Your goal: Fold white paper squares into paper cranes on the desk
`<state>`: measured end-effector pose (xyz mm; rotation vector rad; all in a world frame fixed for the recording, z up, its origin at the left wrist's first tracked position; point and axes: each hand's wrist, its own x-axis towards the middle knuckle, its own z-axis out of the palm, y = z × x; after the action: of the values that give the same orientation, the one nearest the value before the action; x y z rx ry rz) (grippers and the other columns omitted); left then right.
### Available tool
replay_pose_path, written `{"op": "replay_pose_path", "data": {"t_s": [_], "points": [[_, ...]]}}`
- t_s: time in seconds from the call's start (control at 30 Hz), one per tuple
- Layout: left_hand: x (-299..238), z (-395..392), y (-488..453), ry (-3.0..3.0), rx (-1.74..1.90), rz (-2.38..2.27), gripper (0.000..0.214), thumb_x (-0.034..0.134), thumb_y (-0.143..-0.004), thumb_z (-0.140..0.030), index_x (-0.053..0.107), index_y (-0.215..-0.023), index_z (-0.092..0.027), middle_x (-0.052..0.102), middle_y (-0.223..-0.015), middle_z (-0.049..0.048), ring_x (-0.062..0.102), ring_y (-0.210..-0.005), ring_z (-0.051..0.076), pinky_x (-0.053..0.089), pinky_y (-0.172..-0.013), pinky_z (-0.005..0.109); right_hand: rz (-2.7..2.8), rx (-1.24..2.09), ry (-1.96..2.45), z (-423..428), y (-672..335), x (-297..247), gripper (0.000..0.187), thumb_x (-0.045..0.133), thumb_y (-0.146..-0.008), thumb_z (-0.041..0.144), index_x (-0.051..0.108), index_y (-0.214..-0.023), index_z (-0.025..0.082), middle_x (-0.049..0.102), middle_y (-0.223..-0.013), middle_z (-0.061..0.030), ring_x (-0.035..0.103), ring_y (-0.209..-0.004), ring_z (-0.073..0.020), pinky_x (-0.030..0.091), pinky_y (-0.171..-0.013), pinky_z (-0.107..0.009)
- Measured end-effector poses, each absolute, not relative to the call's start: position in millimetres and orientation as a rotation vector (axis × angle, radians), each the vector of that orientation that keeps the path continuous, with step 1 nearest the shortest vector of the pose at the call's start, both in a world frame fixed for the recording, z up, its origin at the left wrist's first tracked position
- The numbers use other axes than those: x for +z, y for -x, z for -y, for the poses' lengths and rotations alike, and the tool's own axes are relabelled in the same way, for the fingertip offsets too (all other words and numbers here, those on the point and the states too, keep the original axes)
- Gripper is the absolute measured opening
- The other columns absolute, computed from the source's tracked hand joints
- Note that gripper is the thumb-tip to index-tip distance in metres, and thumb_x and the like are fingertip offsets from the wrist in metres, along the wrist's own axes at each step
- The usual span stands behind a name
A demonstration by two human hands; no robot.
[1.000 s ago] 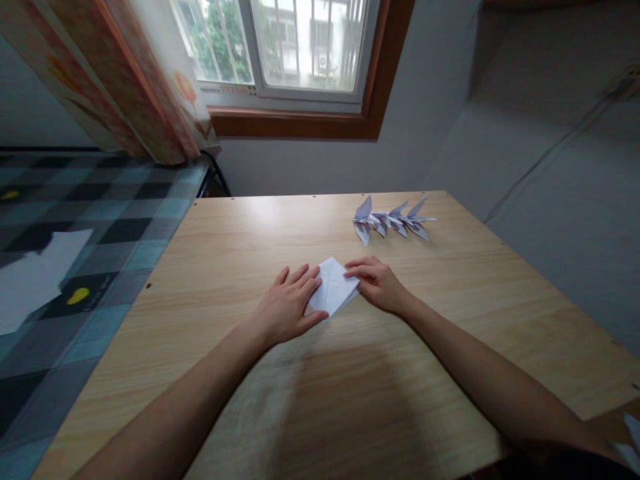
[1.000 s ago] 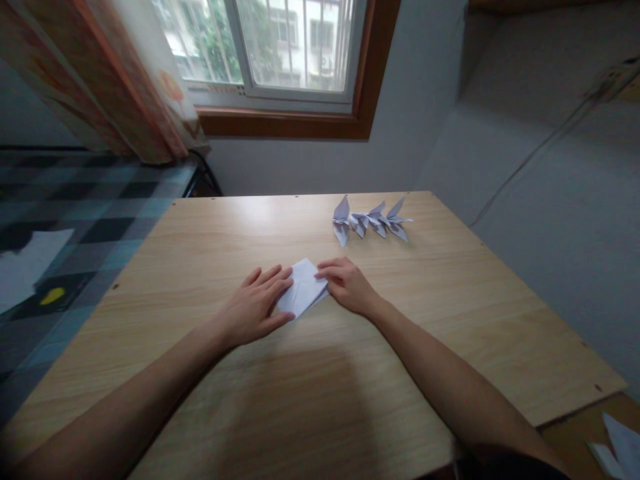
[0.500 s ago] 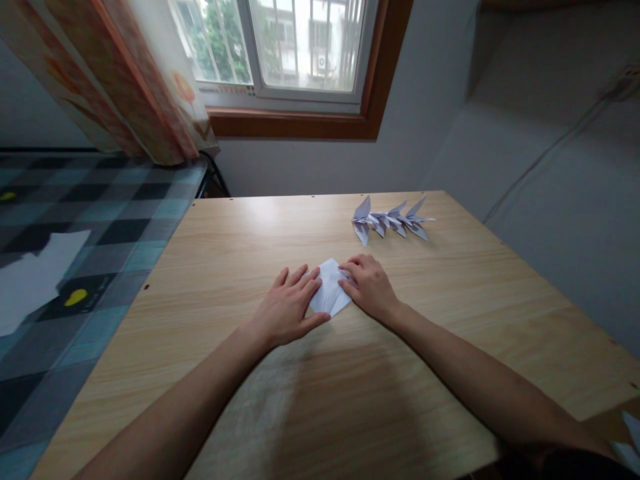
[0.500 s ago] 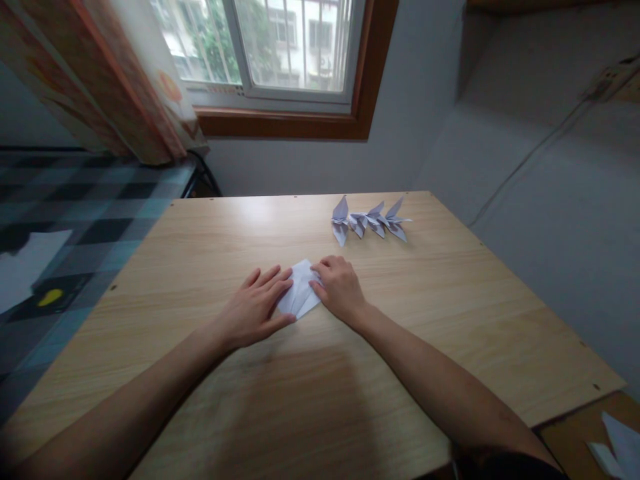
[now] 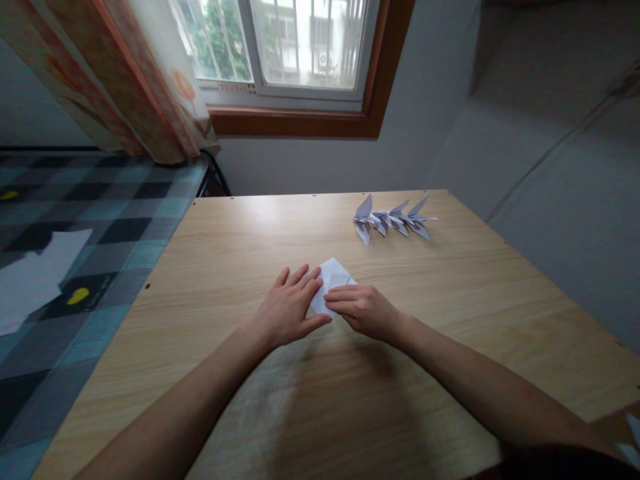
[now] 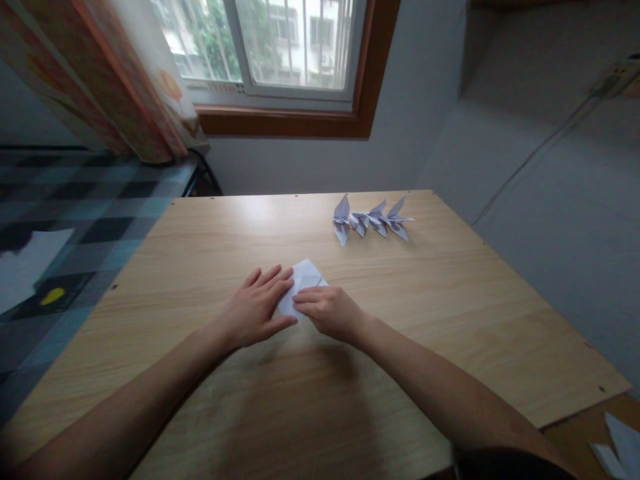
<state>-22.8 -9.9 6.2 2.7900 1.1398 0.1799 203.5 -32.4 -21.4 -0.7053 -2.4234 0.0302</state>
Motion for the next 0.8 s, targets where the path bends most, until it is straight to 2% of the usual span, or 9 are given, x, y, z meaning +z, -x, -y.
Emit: {"op": "replay_pose_path", "data": {"t_s": [0.17,0.47,0.57,0.67,0.77,0.8], "points": [[7.8,10.4,21.8,-2.778,0.173,-1.133,0.069,0.054,-0.088,-0.065,0.052,-0.136,-0.016,0.043,-0.156,0.0160,0.033,-0.147,0.038,0.023,-0.118,0.061,2.395,0.060,0.889,21.0,-217.4,-24.2,0.026,0.057,-0.091,0.009,0.075,-0.106,0.018,0.076,-0.115,-0.0101,0.071,-0.111,-0.0217,0.058,-0.098,-0.035],[6.4,9.2,23.3,-2.777,0.208,-1.119,0.069,0.057,-0.086,-0.064,0.052,-0.137,-0.017,0.044,-0.155,0.0160,0.034,-0.146,0.039,0.024,-0.117,0.062,2.316,0.134,1.107,11.9,-226.2,-22.9,0.035,0.055,-0.085,0.003,0.074,-0.109,0.020,0.074,-0.120,-0.0107,0.068,-0.115,-0.0239,0.053,-0.104,-0.043],[6.4,8.9,23.4,-2.774,0.172,-1.131,0.072,0.055,-0.087,-0.066,0.051,-0.138,-0.016,0.042,-0.156,0.0161,0.032,-0.147,0.039,0.023,-0.118,0.061,2.255,0.199,1.087,15.0,-225.8,-17.8,0.030,0.057,-0.089,0.013,0.070,-0.116,0.016,0.074,-0.116,-0.0133,0.068,-0.108,-0.0252,0.054,-0.098,-0.044],[7.2,8.8,23.1,-2.764,0.163,-1.141,0.073,0.052,-0.087,-0.070,0.052,-0.137,-0.016,0.042,-0.157,0.0163,0.032,-0.147,0.039,0.024,-0.118,0.061,2.122,0.320,1.086,17.5,-226.7,-11.9,0.037,0.063,-0.091,0.030,0.065,-0.124,0.013,0.075,-0.100,-0.0116,0.069,-0.086,-0.0226,0.057,-0.080,-0.038],[7.4,8.7,22.3,-2.755,0.186,-1.139,0.069,0.049,-0.090,-0.069,0.053,-0.135,-0.017,0.042,-0.157,0.0160,0.032,-0.147,0.038,0.024,-0.117,0.061,2.122,0.338,1.040,18.8,-226.9,-10.1,0.024,0.061,-0.094,0.037,0.074,-0.096,0.017,0.072,-0.081,-0.0068,0.065,-0.074,-0.0189,0.053,-0.074,-0.034],[7.2,8.7,22.0,-2.751,0.187,-1.140,0.069,0.048,-0.090,-0.068,0.052,-0.136,-0.017,0.041,-0.157,0.0160,0.032,-0.147,0.038,0.024,-0.117,0.061,2.163,0.308,1.022,19.1,-226.6,-10.4,0.026,0.061,-0.094,0.038,0.074,-0.085,0.018,0.071,-0.079,-0.0065,0.064,-0.075,-0.0188,0.052,-0.075,-0.034]]}}
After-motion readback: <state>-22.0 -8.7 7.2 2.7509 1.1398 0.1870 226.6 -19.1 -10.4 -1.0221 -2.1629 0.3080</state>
